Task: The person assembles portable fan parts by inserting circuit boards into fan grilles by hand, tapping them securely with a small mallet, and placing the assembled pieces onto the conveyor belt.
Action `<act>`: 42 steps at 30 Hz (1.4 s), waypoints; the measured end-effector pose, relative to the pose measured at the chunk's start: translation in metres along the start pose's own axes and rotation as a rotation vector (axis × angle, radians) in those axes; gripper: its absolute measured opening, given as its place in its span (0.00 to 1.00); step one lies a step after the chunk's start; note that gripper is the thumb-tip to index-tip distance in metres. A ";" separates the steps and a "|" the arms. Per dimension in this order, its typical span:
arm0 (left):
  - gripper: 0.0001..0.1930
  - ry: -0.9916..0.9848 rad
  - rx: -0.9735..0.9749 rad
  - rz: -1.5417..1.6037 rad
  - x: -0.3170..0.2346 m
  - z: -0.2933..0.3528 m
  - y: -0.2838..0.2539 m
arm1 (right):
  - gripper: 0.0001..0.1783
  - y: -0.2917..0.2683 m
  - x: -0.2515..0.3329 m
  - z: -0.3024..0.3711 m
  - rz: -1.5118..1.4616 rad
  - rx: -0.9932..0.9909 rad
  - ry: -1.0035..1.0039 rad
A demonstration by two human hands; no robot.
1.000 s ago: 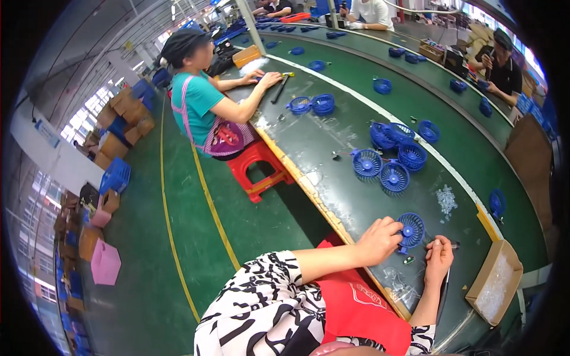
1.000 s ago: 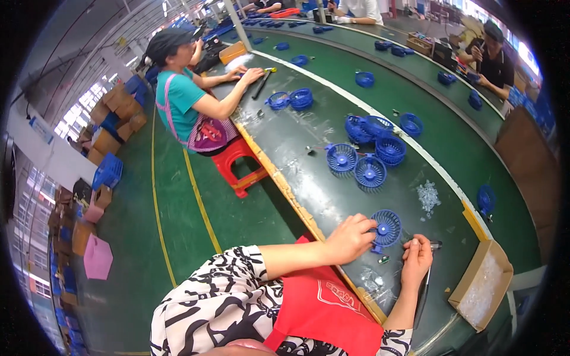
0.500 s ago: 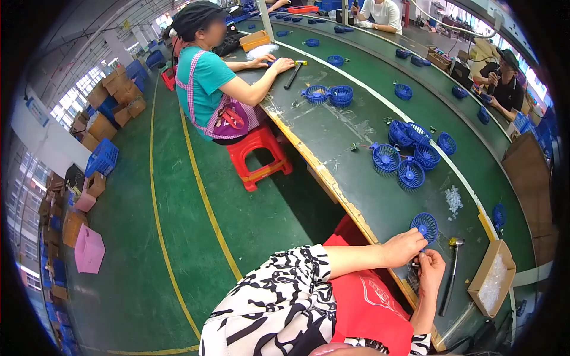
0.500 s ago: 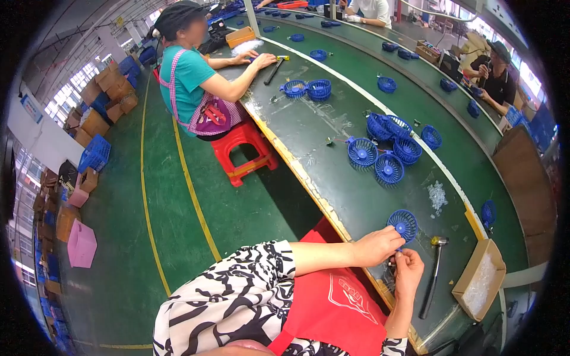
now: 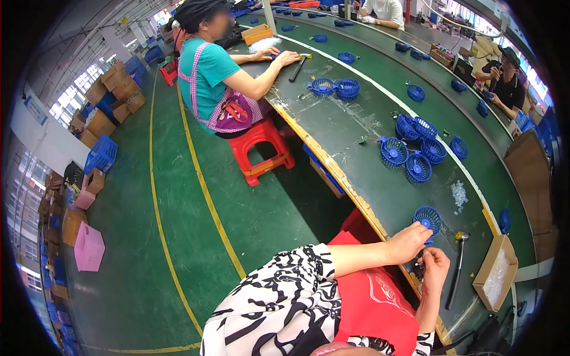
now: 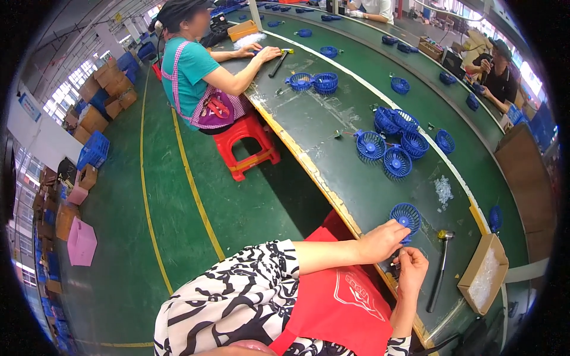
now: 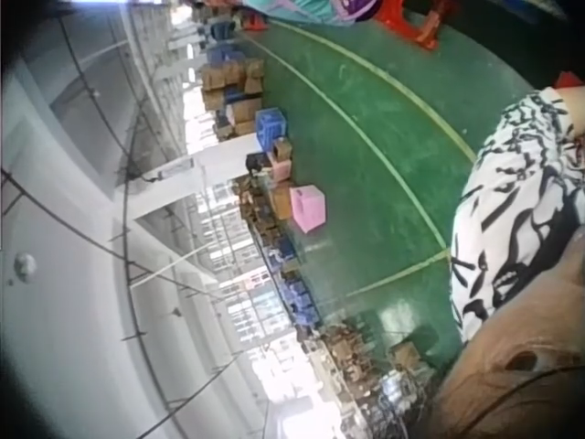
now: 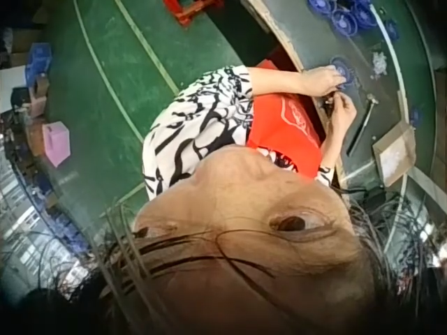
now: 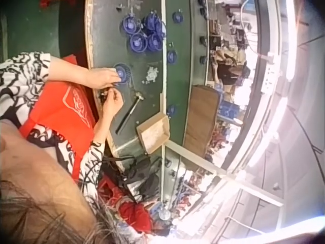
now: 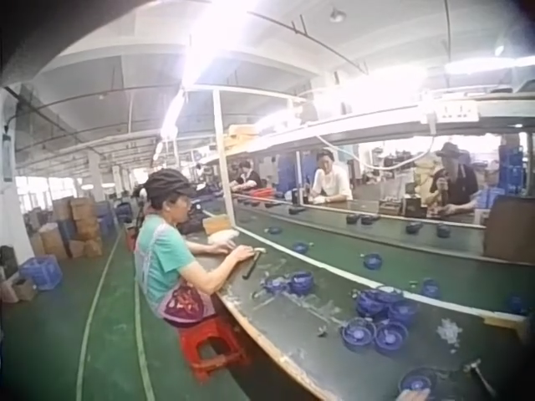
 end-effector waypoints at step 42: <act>0.10 -0.912 0.559 0.192 0.018 -0.045 0.045 | 0.10 -0.054 0.037 -0.001 0.513 -0.174 -0.539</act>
Point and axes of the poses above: each hand's wrist, its own z-axis away from the middle knuckle, its own y-axis out of the palm, x = y × z, the point moved 3 cm from there along -z, towards the middle knuckle, and after that the axes turned 13 degrees about -x, right-handed, at the moved point
